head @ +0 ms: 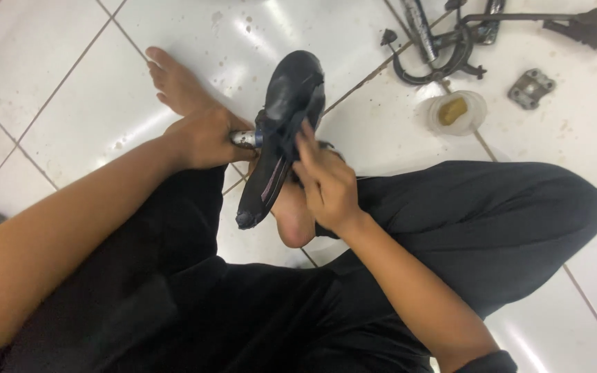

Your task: Polishing a bicycle seat and its metal post using a cloth and cleaning solution while sitting on the floor.

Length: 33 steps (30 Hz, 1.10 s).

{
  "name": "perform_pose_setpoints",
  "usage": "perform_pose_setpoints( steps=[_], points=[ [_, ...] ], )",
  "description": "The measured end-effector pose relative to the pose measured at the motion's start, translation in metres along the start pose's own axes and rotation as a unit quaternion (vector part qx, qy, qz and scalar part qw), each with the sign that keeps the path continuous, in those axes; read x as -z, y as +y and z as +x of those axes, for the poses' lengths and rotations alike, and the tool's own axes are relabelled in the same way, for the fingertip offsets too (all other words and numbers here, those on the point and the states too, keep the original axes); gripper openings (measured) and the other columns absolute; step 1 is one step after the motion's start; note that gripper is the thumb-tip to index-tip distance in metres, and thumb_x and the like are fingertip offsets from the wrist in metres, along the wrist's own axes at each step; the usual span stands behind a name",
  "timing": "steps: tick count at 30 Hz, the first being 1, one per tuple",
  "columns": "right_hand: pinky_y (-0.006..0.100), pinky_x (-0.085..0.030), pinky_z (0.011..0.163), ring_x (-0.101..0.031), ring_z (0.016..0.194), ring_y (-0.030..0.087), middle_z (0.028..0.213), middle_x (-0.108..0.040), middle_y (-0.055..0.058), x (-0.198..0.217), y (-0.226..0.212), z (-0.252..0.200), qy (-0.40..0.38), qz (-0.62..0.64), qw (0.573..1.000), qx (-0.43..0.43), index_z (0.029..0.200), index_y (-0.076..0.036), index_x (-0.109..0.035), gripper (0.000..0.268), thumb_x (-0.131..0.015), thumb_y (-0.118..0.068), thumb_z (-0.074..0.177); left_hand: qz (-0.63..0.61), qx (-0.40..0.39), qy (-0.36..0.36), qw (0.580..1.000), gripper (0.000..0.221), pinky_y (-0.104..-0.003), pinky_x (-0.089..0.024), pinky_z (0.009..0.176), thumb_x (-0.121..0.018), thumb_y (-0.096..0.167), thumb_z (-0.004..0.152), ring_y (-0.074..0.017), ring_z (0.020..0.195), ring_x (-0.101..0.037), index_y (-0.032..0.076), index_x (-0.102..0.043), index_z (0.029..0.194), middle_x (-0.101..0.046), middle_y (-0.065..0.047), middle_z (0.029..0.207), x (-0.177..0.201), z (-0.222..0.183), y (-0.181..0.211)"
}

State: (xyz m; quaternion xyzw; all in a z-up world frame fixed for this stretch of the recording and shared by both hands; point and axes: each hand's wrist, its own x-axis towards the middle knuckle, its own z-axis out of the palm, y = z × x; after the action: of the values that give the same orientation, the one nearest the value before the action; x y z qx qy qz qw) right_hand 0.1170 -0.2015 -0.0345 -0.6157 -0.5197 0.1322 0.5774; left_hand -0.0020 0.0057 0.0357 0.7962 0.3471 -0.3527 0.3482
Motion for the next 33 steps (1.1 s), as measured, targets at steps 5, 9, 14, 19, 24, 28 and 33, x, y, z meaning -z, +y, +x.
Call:
perform_pose_setpoints(
  steps=[5,9,14,19,24,28,33],
  points=[
    [0.036,-0.058,0.067,-0.072,0.081,0.03,0.129,-0.068,0.023,-0.013,0.005,-0.024,0.002,-0.036,0.995,0.088,0.122,-0.005,-0.072,0.029,-0.065,-0.017,0.096,0.028,-0.046,0.008,0.999,0.026,-0.048,-0.055,0.077,-0.072,0.029,0.084,-0.0383,0.082,-0.073,0.008,-0.08,0.098,-0.075,-0.018,0.081,0.0,-0.003,-0.002],
    [0.036,-0.055,0.087,-0.072,0.11,0.032,0.147,-0.055,0.023,-0.014,0.029,-0.005,0.018,-0.081,0.996,0.016,0.137,-0.006,-0.065,0.037,-0.043,-0.015,0.109,-0.02,-0.056,0.041,0.997,0.034,-0.038,-0.05,0.068,-0.075,0.044,0.085,-0.0302,0.077,-0.073,0.011,-0.081,0.092,-0.073,-0.012,0.074,0.001,-0.011,-0.004],
    [0.039,-0.047,0.11,-0.055,0.137,0.029,0.155,-0.04,0.022,-0.013,0.035,-0.004,0.077,0.022,0.991,-0.107,0.152,-0.006,-0.045,0.042,-0.049,-0.003,0.11,-0.042,0.036,0.01,0.998,0.03,-0.037,-0.049,0.068,-0.077,0.042,0.084,-0.0307,0.068,-0.069,0.012,-0.081,0.086,-0.07,-0.011,0.066,-0.005,-0.007,-0.004],
    [0.045,-0.051,0.098,-0.064,0.124,0.04,0.148,-0.051,0.028,-0.022,0.001,-0.026,0.051,0.047,0.998,-0.014,0.142,-0.003,-0.056,0.037,-0.049,-0.012,0.107,-0.037,0.04,0.009,0.998,0.034,-0.034,-0.047,0.062,-0.077,0.045,0.086,-0.0253,0.062,-0.067,0.012,-0.078,0.077,-0.067,-0.008,0.06,0.0,-0.009,-0.001],
    [0.039,-0.04,0.116,-0.048,0.143,0.033,0.158,-0.04,0.025,-0.019,0.013,-0.021,0.008,0.031,0.997,-0.077,0.15,-0.002,-0.047,0.041,-0.048,-0.007,0.109,-0.055,-0.005,0.038,0.998,0.035,-0.032,-0.044,0.061,-0.077,0.046,0.088,-0.025,0.061,-0.065,0.011,-0.081,0.089,-0.068,-0.009,0.064,0.001,-0.014,0.0],
    [0.045,-0.03,0.128,-0.036,0.151,0.031,0.165,-0.025,0.022,-0.01,0.034,-0.003,0.011,0.081,0.978,-0.191,0.159,-0.004,-0.031,0.046,-0.041,-0.003,0.113,-0.045,0.035,0.009,0.998,0.028,-0.031,-0.044,0.062,-0.077,0.039,0.087,-0.0258,0.058,-0.064,0.012,-0.082,0.091,-0.068,-0.009,0.061,0.0,-0.007,0.005],
    [0.044,-0.031,0.121,-0.041,0.148,0.034,0.164,-0.029,0.027,-0.022,-0.01,-0.027,-0.036,0.072,0.991,-0.104,0.157,0.003,-0.032,0.054,-0.048,-0.009,0.106,0.002,0.051,0.007,0.999,0.028,-0.032,-0.047,0.061,-0.073,0.038,0.092,-0.0233,0.055,-0.063,0.011,-0.081,0.094,-0.066,-0.008,0.06,-0.001,-0.001,0.0]
  ],
)
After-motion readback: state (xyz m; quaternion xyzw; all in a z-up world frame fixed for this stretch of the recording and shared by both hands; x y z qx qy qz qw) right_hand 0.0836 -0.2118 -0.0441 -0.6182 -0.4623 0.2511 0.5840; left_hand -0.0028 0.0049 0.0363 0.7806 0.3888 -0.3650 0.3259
